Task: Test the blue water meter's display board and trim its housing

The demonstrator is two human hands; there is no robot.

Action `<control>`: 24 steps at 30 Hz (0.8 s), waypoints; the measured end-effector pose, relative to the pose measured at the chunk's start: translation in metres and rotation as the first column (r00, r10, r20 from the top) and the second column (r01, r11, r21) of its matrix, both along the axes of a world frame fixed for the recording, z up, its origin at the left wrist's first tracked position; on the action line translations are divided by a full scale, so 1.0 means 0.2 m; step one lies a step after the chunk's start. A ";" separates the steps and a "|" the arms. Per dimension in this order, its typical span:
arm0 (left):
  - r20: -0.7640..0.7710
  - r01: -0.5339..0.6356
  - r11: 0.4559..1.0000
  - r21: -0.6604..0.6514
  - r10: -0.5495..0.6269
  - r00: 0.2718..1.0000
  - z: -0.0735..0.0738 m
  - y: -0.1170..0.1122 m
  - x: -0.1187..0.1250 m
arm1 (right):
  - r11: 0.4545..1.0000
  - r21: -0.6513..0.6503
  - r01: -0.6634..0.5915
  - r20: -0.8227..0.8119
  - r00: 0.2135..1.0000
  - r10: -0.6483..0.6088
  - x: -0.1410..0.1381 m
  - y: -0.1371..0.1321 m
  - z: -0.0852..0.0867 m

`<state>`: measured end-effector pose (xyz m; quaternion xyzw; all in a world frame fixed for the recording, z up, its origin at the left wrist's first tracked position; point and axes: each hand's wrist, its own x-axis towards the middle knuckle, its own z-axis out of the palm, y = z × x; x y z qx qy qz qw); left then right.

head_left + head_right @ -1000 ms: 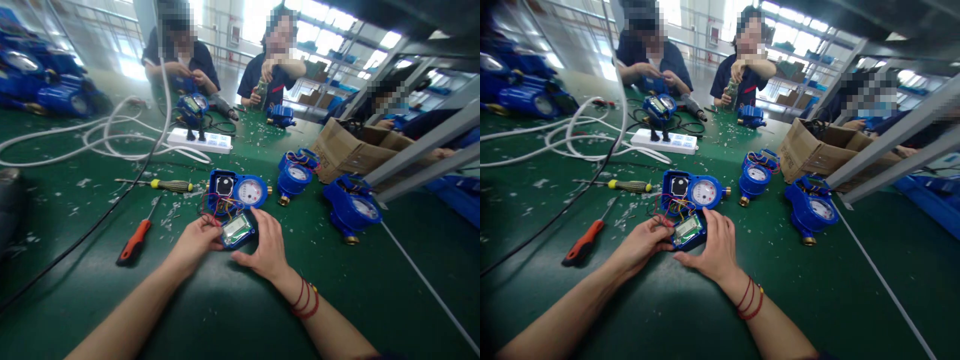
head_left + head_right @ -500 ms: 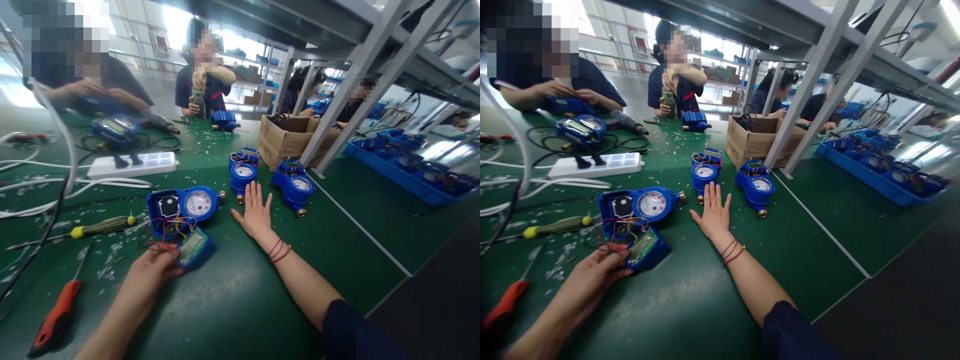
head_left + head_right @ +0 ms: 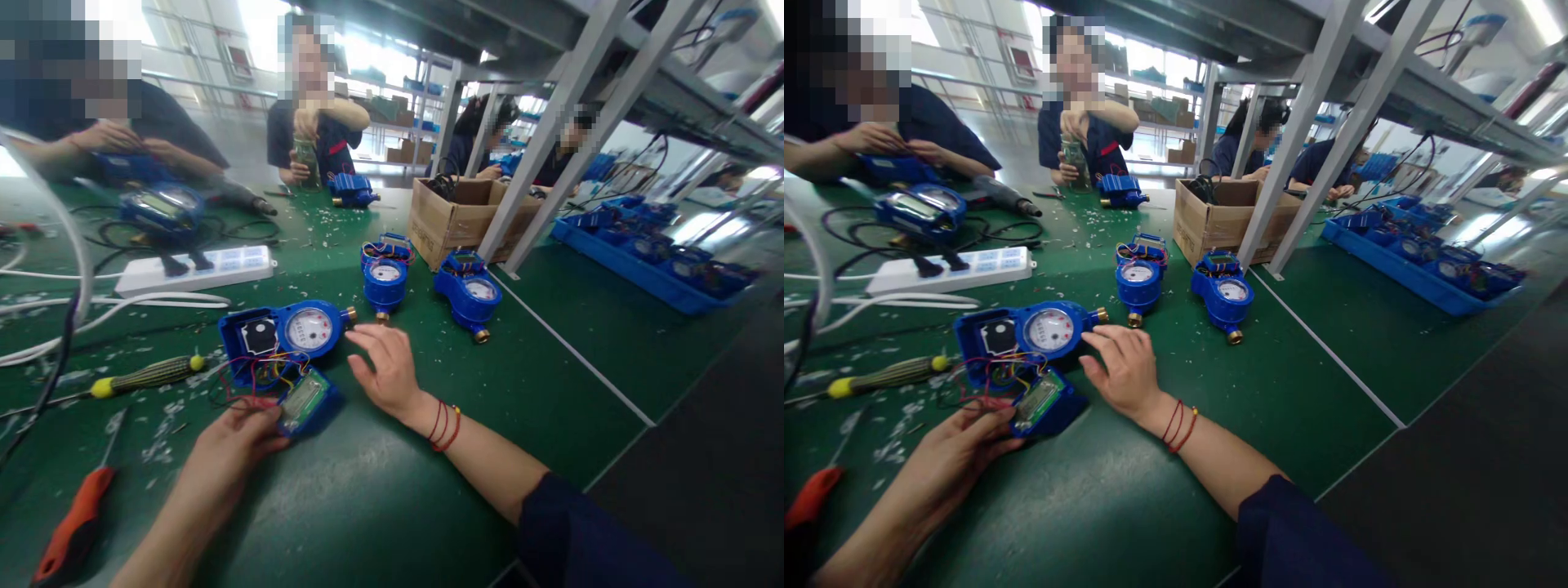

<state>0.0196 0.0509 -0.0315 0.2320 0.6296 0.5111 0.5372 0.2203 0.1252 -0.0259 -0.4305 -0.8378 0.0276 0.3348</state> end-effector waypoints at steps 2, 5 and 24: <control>0.009 -0.009 1.000 0.009 0.009 1.000 0.00 0.00 0.00 | 0.994 -0.042 -0.098 -0.040 0.995 0.097 -0.06 -0.08 -0.02; 0.041 -0.015 1.000 0.014 0.015 0.999 0.01 0.00 0.01 | 0.952 -0.187 -0.241 -0.124 0.968 0.220 -0.12 -0.15 -0.05; 0.147 0.023 0.996 0.084 -0.035 0.988 -0.01 -0.01 0.00 | 0.898 -0.195 -0.394 -0.127 0.918 0.375 -0.11 -0.14 -0.14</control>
